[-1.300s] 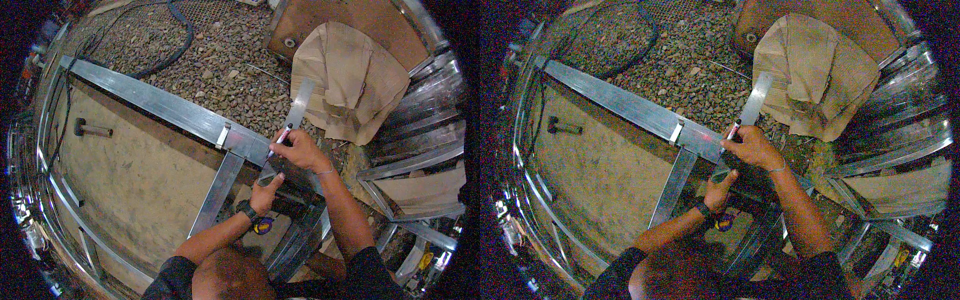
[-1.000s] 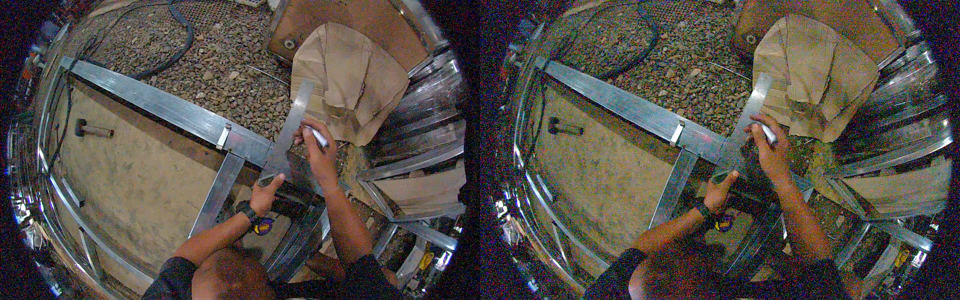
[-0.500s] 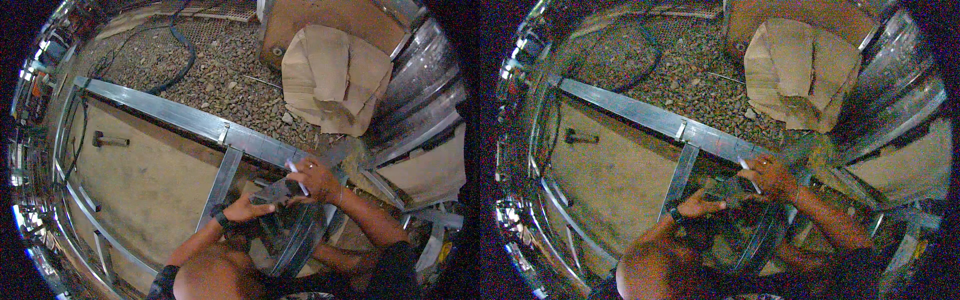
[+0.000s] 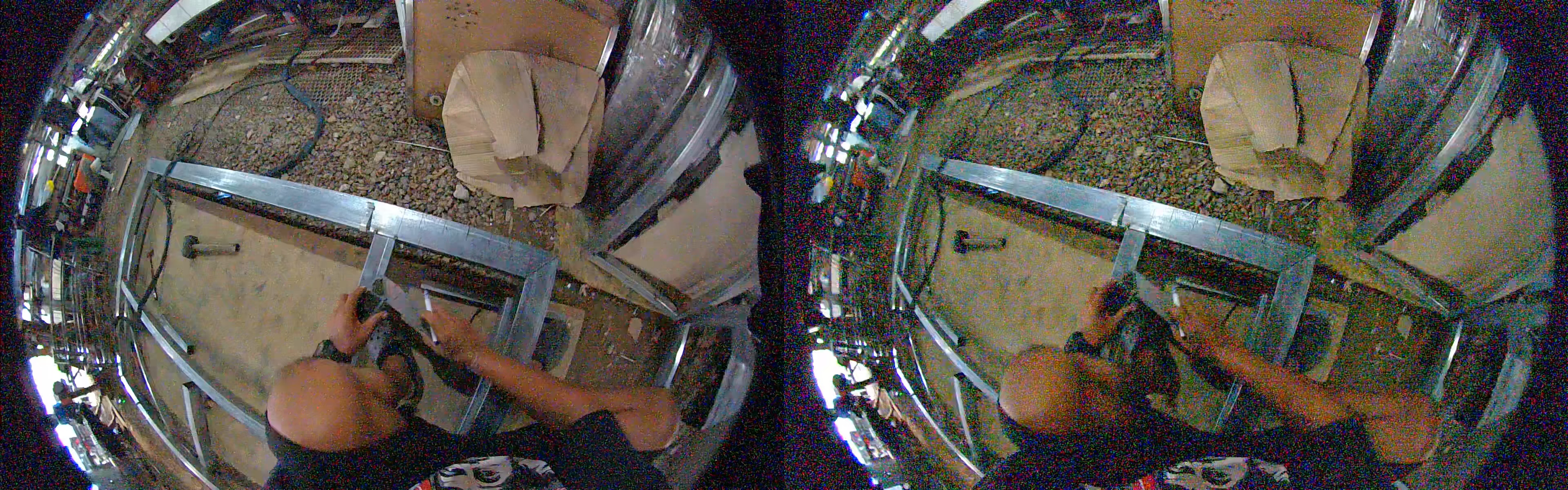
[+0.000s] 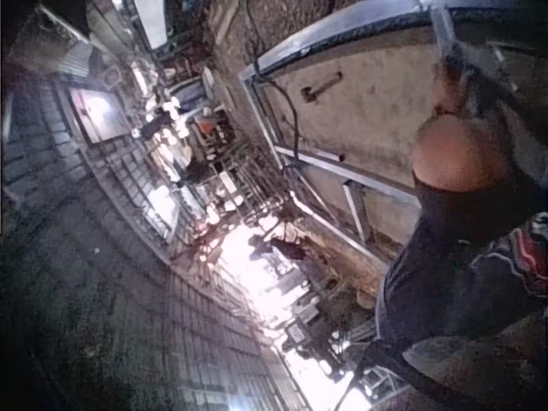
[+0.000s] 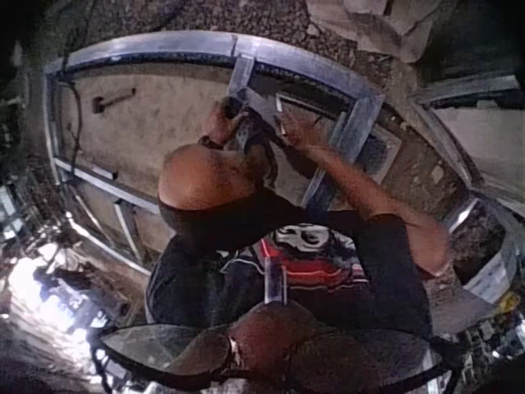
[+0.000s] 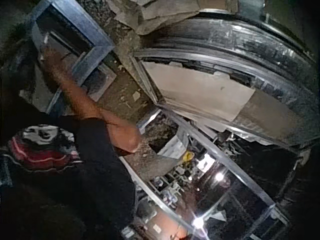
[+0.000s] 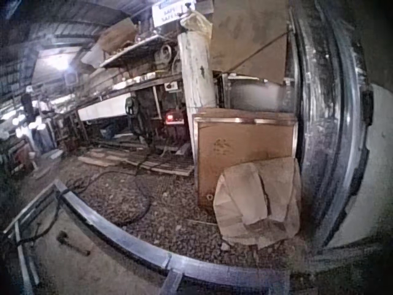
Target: The person measures a metal frame with a tape measure and marks it with a marker. The person then uses a metal bracket to draw additional lines on the frame.
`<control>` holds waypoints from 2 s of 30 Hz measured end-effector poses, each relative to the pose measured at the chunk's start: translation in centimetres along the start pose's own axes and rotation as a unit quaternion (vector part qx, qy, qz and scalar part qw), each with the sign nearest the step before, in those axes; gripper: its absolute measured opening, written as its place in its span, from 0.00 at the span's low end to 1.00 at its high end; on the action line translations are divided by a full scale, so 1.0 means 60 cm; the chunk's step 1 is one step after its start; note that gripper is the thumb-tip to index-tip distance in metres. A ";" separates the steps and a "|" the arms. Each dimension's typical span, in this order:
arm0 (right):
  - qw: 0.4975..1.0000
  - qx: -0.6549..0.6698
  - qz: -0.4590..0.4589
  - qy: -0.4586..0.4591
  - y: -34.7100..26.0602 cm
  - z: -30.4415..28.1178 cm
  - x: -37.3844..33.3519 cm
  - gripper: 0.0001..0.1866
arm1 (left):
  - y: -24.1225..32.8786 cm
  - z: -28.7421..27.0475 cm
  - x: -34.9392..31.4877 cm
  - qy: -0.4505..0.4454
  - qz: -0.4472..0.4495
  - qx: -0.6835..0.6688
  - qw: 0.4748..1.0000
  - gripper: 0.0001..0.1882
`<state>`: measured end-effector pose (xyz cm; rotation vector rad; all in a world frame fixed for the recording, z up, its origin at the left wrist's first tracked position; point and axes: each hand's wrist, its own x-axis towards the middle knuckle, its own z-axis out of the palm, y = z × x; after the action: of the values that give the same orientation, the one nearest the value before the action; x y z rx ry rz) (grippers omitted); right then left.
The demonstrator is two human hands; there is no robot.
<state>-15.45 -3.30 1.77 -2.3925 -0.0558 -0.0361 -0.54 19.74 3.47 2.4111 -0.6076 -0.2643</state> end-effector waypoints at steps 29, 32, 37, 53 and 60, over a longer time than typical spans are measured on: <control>0.995 -0.063 0.016 -0.074 0.057 -0.052 -0.056 0.18 | 0.000 -0.223 -0.198 0.173 -0.202 -0.264 0.927 0.23; 0.979 -0.174 0.034 -0.101 0.056 0.007 -0.057 0.21 | 0.065 -0.342 -0.174 0.298 -0.136 -0.281 0.902 0.22; 0.966 -0.232 0.088 -0.070 0.101 0.109 -0.089 0.22 | 0.294 -0.427 -0.146 0.467 -0.004 -0.169 0.868 0.19; 0.952 0.249 0.013 0.176 -0.049 -0.137 0.067 0.28 | 0.283 -0.350 0.104 -0.296 0.002 -0.242 0.924 0.22; 0.963 0.213 0.038 0.163 -0.119 -0.273 0.143 0.23 | 0.274 -0.137 0.225 -0.307 0.052 -0.286 0.906 0.20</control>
<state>-7.43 -8.95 18.99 -1.9291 0.1669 -0.3462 8.06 6.13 19.61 1.6981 -0.7916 -1.0279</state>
